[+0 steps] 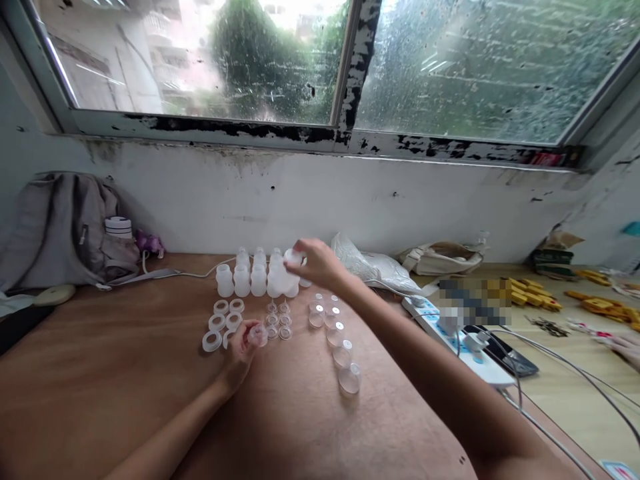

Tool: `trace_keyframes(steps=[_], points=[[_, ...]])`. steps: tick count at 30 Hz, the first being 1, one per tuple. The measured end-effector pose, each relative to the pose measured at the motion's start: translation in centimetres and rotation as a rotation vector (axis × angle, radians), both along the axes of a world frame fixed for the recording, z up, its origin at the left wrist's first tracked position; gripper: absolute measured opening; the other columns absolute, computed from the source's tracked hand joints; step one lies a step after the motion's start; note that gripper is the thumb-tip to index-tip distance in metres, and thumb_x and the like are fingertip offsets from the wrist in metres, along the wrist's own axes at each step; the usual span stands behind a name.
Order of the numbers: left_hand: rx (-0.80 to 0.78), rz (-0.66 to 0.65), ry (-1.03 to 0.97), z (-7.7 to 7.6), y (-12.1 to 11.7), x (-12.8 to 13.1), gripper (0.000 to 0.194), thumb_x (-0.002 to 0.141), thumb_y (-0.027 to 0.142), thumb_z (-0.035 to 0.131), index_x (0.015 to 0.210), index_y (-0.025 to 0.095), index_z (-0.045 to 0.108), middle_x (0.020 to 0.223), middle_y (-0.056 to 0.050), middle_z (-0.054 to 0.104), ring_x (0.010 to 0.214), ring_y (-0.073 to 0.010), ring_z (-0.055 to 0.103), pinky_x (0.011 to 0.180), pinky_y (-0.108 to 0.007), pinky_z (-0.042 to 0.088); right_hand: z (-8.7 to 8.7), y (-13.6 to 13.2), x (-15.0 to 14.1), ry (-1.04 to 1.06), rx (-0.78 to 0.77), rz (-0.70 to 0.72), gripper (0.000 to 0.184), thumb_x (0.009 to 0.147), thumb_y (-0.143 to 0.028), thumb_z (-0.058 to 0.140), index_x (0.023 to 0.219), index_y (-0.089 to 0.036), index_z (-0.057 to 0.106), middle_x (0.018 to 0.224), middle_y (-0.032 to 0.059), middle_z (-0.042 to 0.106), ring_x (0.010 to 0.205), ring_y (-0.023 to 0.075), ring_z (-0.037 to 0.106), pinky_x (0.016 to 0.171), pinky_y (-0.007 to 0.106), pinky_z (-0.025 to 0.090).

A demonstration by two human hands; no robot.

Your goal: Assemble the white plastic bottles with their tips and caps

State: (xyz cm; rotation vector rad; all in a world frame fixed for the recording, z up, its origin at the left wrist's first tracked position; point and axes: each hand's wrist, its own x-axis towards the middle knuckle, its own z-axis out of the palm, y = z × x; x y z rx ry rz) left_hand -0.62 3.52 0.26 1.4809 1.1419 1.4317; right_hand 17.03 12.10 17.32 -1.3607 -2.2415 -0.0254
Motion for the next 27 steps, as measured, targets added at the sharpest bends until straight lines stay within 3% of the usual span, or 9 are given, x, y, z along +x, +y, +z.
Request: trace_keyframes(steps=[3, 6, 12, 16, 19, 22, 27], points=[[-0.04, 0.047, -0.099, 0.1, 0.2, -0.1, 0.024, 0.08, 0.036, 0.044, 0.092, 0.016, 0.051, 0.086, -0.004, 0.056, 0.082, -0.0169, 0.054, 0.074, -0.028, 0.043, -3.8, -4.8, -0.3, 0.06, -0.097, 0.125, 0.024, 0.067, -0.035, 0.059, 0.082, -0.017, 0.056, 0.079, 0.0057, 0.058, 0.07, 0.0174, 0.052, 0.061, 0.027, 0.038], [-0.077, 0.039, -0.174, 0.2, 0.6, -0.5, 0.026, 0.081, 0.038, 0.042, 0.092, 0.016, 0.051, 0.085, -0.004, 0.056, 0.079, -0.0163, 0.055, 0.069, -0.027, 0.046, -7.4, -7.7, -0.4, 0.091, -0.142, 0.158, 0.018, 0.064, -0.031, 0.061, 0.076, -0.019, 0.055, 0.077, 0.0049, 0.057, 0.071, 0.0188, 0.051, 0.06, 0.028, 0.038], [-0.108, 0.009, -0.243, 0.1, 0.8, -0.8, 0.036, 0.082, 0.045, 0.037, 0.095, 0.015, 0.052, 0.087, -0.006, 0.058, 0.08, -0.0175, 0.057, 0.068, -0.028, 0.049, -11.1, -9.2, -0.7, 0.383, -0.273, 0.22, 0.016, 0.069, -0.029, 0.059, 0.082, -0.022, 0.054, 0.079, 0.0027, 0.058, 0.072, 0.0182, 0.052, 0.066, 0.029, 0.041], [-0.118, -0.064, -0.337, 0.7, 0.0, -0.5, 0.037, 0.084, 0.045, 0.034, 0.099, 0.015, 0.05, 0.093, -0.008, 0.06, 0.086, -0.0188, 0.057, 0.076, -0.031, 0.047, -13.9, -9.8, -1.6, 0.6, -0.488, 0.303, 0.03, 0.07, -0.03, 0.06, 0.098, -0.024, 0.05, 0.086, 0.0014, 0.059, 0.079, 0.0187, 0.055, 0.071, 0.029, 0.043], [-0.108, -0.131, -0.337, 1.4, -0.9, -0.2, 0.038, 0.081, 0.048, 0.039, 0.099, 0.015, 0.049, 0.096, -0.009, 0.06, 0.089, -0.0198, 0.056, 0.079, -0.031, 0.045, -16.0, -10.3, -2.5, 0.677, -0.529, 0.279, 0.038, 0.067, -0.031, 0.063, 0.102, -0.024, 0.049, 0.092, 0.0019, 0.059, 0.082, 0.0204, 0.055, 0.072, 0.029, 0.044], [-0.087, -0.195, -0.282, 1.9, -1.7, 0.1, 0.043, 0.077, 0.052, 0.044, 0.1, 0.016, 0.047, 0.097, -0.009, 0.059, 0.086, -0.0195, 0.057, 0.075, -0.029, 0.045, -16.8, -10.7, -3.0, 0.625, -0.513, 0.318, 0.041, 0.065, -0.03, 0.064, 0.103, -0.022, 0.051, 0.097, 0.0039, 0.059, 0.089, 0.0231, 0.054, 0.079, 0.032, 0.042], [-0.088, -0.24, -0.197, 1.4, -2.1, 0.4, 0.049, 0.07, 0.056, 0.05, 0.099, 0.017, 0.046, 0.087, -0.006, 0.058, 0.075, -0.0174, 0.056, 0.065, -0.026, 0.045, -16.3, -10.7, -2.6, 0.595, -0.518, 0.327, 0.044, 0.067, -0.025, 0.062, 0.109, -0.02, 0.049, 0.102, 0.0069, 0.056, 0.095, 0.0247, 0.051, 0.083, 0.035, 0.04]])
